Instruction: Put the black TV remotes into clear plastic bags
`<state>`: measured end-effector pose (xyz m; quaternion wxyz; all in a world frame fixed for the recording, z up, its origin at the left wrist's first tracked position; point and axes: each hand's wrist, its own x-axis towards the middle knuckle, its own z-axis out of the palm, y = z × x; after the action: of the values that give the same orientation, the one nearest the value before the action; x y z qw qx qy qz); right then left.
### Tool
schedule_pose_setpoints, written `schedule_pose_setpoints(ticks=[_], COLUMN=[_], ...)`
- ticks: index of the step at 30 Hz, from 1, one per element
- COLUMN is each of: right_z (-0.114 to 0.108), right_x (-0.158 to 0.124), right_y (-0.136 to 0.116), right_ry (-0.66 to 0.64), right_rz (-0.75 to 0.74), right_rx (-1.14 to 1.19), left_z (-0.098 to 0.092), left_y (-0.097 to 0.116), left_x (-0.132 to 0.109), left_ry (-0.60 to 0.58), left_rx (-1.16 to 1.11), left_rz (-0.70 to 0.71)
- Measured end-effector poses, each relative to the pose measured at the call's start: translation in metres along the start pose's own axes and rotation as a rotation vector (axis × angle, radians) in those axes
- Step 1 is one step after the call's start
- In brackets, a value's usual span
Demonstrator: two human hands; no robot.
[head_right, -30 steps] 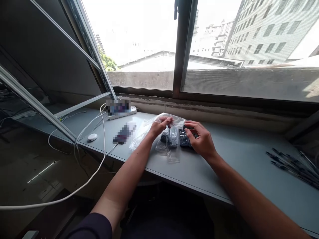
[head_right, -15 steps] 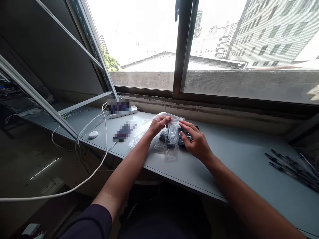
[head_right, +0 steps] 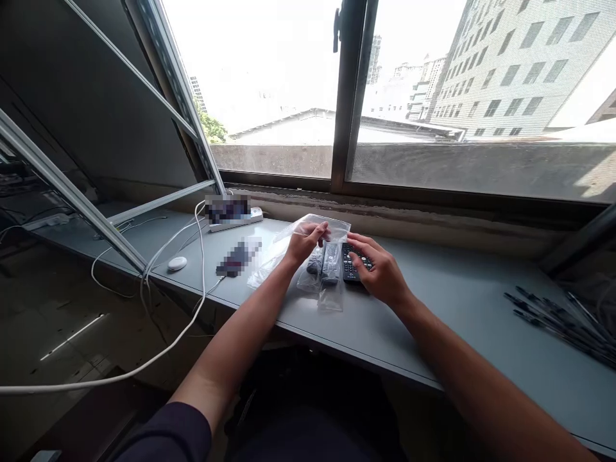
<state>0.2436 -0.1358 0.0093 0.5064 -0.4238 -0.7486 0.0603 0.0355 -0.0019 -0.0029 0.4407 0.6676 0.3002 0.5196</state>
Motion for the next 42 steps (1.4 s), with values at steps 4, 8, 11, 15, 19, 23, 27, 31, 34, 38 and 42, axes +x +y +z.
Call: schedule_pose_setpoints(ticks=[4, 8, 11, 15, 19, 23, 27, 31, 34, 38, 42], right_z=[0.003, 0.006, 0.007, 0.008, 0.009, 0.011, 0.011, 0.012, 0.013, 0.014, 0.016], right_x=[0.001, 0.000, -0.001, -0.002, -0.001, -0.002, -0.002, -0.003, -0.004, -0.005, -0.005], right_y=[-0.006, -0.009, -0.009, -0.008, -0.006, -0.002, -0.001, -0.002, 0.000, 0.005, 0.011], right_ry=[-0.051, -0.081, -0.044, -0.016, -0.062, -0.091, -0.089, -0.085, -0.082, -0.094, -0.123], right_rz=[-0.018, -0.027, 0.000, 0.028, 0.004, -0.001, 0.007, 0.041, 0.062, 0.044, -0.030], right_rx=[0.005, 0.015, 0.014, 0.015, -0.019, -0.012, 0.009, 0.077, 0.068, 0.039, -0.025], left_z=[0.000, -0.001, -0.002, -0.001, 0.000, 0.001, 0.002, 0.000, 0.000, 0.000, 0.002], left_y=[0.001, 0.005, 0.003, -0.005, -0.004, 0.003, 0.009, 0.009, 0.010, 0.012, 0.014], left_x=[-0.003, -0.005, -0.004, -0.001, -0.001, -0.004, -0.007, -0.007, -0.006, -0.008, -0.013], left_ry=[-0.077, -0.148, -0.114, -0.056, -0.099, -0.168, -0.194, -0.174, -0.143, -0.125, -0.109], left_rx=[-0.080, -0.187, -0.199, -0.198, -0.173, -0.171, -0.195, -0.177, -0.182, -0.195, -0.189], left_rz=[-0.080, -0.175, -0.194, -0.197, -0.216, -0.255, -0.250, -0.235, -0.245, -0.259, -0.244])
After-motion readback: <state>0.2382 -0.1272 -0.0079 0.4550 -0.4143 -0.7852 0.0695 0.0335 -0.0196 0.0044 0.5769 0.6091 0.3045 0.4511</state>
